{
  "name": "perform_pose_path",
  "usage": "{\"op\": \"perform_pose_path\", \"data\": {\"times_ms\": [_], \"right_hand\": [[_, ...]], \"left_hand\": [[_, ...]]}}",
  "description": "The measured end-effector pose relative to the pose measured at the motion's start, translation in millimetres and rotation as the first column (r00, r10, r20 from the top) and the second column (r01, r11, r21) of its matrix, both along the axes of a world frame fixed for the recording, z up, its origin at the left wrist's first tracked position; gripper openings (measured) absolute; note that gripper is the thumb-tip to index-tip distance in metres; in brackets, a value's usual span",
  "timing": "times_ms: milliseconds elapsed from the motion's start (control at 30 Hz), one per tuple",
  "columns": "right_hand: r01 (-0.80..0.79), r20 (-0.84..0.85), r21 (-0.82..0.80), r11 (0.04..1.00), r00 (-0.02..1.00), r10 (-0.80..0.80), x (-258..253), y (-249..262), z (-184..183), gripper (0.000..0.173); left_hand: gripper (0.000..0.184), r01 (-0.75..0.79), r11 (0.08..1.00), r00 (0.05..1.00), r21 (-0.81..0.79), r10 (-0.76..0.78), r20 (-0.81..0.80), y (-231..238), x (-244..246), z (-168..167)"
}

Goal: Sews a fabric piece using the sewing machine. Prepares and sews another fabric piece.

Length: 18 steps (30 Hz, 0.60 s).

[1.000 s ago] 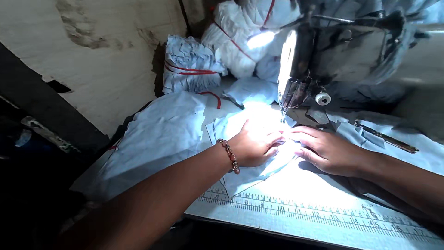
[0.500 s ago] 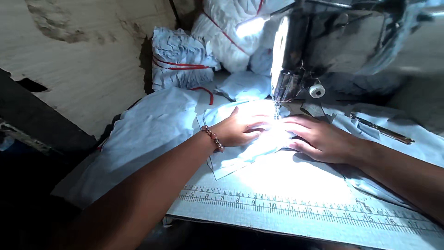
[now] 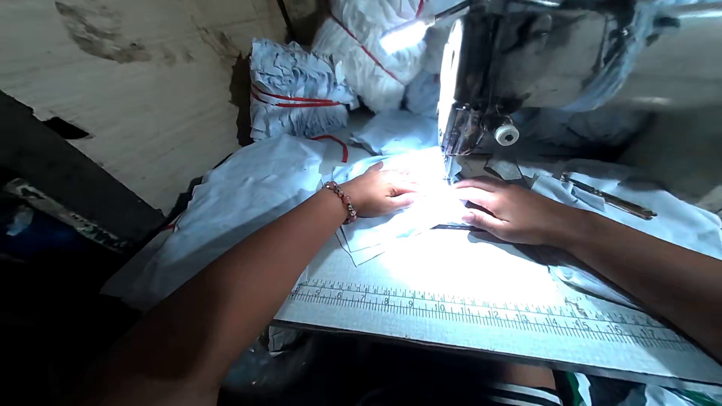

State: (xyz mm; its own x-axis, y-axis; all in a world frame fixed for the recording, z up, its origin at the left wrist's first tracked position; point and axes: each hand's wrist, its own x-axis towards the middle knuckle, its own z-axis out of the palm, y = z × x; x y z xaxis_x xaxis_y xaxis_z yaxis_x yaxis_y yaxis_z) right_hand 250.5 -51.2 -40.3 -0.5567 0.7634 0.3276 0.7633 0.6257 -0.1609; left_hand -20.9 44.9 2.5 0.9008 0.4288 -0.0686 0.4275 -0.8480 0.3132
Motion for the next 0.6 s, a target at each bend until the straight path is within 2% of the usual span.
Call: {"op": "perform_pose_path", "data": {"times_ms": [167,267,367,467,533,600], "right_hand": [[0.118,-0.002,-0.127,0.985,0.993,-0.119,0.0,2.3,4.2,0.051],[0.146,0.008,-0.079,0.986,0.989,-0.145,0.3,2.2,3.7,0.051],[0.01,-0.048,0.088,0.996,0.999,-0.006,-4.3,-6.3,4.8,0.053],[-0.191,-0.075,0.171,0.967,0.976,0.206,-12.9,-13.3,5.2,0.047],[-0.218,-0.077,0.154,0.964,0.97,0.231,-15.2,-16.3,4.9,0.045],[-0.202,-0.08,0.125,0.971,0.974,0.213,-12.1,-15.0,3.7,0.044]], "left_hand": [[0.043,-0.171,0.985,0.983,-0.02,0.169,-0.073,-19.4,9.8,10.4],[0.047,-0.307,0.952,0.934,0.008,0.303,-0.189,-39.1,19.3,16.6],[0.048,-0.422,0.907,0.878,-0.008,0.406,-0.254,-68.0,28.2,25.3],[0.043,-0.499,0.863,0.861,-0.075,0.485,-0.153,-99.8,30.6,22.6],[0.044,-0.536,0.829,0.839,-0.16,0.503,-0.207,-109.4,36.8,28.1],[0.046,-0.552,0.819,0.819,-0.155,0.498,-0.284,-112.7,44.1,34.3]]}}
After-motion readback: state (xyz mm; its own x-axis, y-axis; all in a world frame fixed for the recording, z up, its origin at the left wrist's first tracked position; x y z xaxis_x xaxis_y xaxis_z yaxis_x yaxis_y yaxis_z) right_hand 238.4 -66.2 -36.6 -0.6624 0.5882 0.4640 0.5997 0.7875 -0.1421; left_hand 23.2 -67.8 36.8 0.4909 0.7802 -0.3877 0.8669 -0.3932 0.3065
